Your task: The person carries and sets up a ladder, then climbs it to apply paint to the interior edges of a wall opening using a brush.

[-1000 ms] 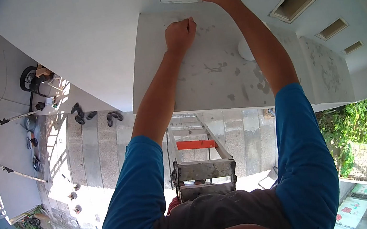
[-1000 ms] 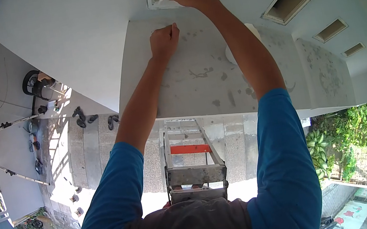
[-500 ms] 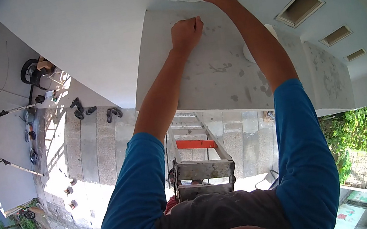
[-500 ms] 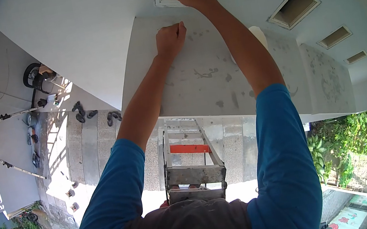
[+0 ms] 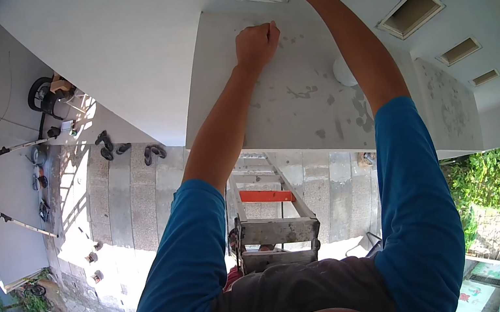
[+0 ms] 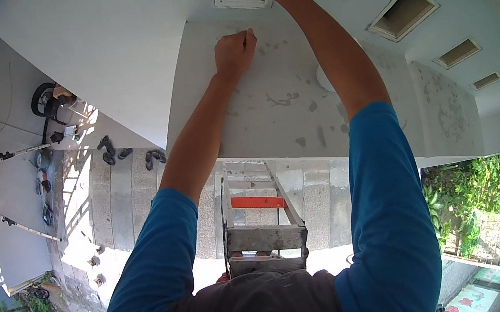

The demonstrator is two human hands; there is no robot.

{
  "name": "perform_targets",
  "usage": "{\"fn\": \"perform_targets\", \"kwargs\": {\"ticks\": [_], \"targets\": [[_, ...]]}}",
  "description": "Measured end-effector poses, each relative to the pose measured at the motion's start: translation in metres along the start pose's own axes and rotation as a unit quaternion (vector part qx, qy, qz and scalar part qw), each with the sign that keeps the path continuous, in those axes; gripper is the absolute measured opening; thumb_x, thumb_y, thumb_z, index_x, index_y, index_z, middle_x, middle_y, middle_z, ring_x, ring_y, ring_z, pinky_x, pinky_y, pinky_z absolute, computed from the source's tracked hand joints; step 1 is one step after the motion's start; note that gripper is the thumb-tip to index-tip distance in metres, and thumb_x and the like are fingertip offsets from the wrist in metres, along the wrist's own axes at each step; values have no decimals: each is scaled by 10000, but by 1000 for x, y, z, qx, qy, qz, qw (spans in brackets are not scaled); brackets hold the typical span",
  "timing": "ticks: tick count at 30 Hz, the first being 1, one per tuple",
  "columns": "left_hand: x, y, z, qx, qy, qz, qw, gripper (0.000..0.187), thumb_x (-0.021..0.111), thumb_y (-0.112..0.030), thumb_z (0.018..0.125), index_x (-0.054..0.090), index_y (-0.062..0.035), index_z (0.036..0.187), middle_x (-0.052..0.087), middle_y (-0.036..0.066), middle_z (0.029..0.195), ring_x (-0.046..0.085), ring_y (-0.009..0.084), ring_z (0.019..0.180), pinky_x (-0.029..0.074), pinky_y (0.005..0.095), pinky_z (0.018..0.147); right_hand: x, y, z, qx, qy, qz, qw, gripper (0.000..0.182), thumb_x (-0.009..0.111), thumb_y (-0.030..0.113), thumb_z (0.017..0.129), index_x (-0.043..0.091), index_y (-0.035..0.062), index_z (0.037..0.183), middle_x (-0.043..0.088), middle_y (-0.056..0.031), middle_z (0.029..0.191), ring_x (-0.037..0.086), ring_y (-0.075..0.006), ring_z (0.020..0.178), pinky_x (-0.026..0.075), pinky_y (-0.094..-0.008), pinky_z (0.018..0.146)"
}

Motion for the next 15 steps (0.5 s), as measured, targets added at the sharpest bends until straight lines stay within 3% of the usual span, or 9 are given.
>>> {"fn": "perform_targets", "kwargs": {"ticks": [3,5,9,13,15], "targets": [[3,2,0,9,-4,-1,1000,397,569,-251,964,655,-38,640,614,181,591,614,381,541,502,472,555,-27,30,-16,-41,52,-26,997,185,723,123,854,742,-35,948,743,-211,883,722,-300,773,563,-387,743],[4,2,-1,14,-2,1,1000,394,570,-252,963,655,-39,643,615,180,591,614,382,541,501,476,554,-40,35,-20,23,151,38,987,149,701,101,857,748,-31,909,749,-162,826,708,-234,724,557,-361,707],[3,0,-1,10,-2,-1,1000,390,572,-256,963,654,-45,645,615,176,591,615,378,541,499,479,550,-55,30,-5,32,136,70,988,128,662,80,851,757,-5,854,738,-91,765,674,-153,680,536,-337,640],[3,2,-1,5,0,12,1000,390,574,-253,963,651,-45,642,617,174,595,614,375,542,499,477,549,-42,23,11,63,129,65,987,133,687,100,860,753,-15,868,737,-120,772,683,-196,684,533,-366,651],[5,2,-1,7,0,9,1000,388,576,-252,961,651,-43,643,618,175,597,614,375,542,498,476,548,-35,12,22,42,46,10,998,161,711,128,871,749,-28,885,737,-159,798,695,-258,715,530,-395,676]]}}
Point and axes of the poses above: each hand's wrist, its own z-axis towards the middle knuckle, its own x-axis out of the palm, y = z × x, the point moved 7 cm from there along z, towards the middle knuckle
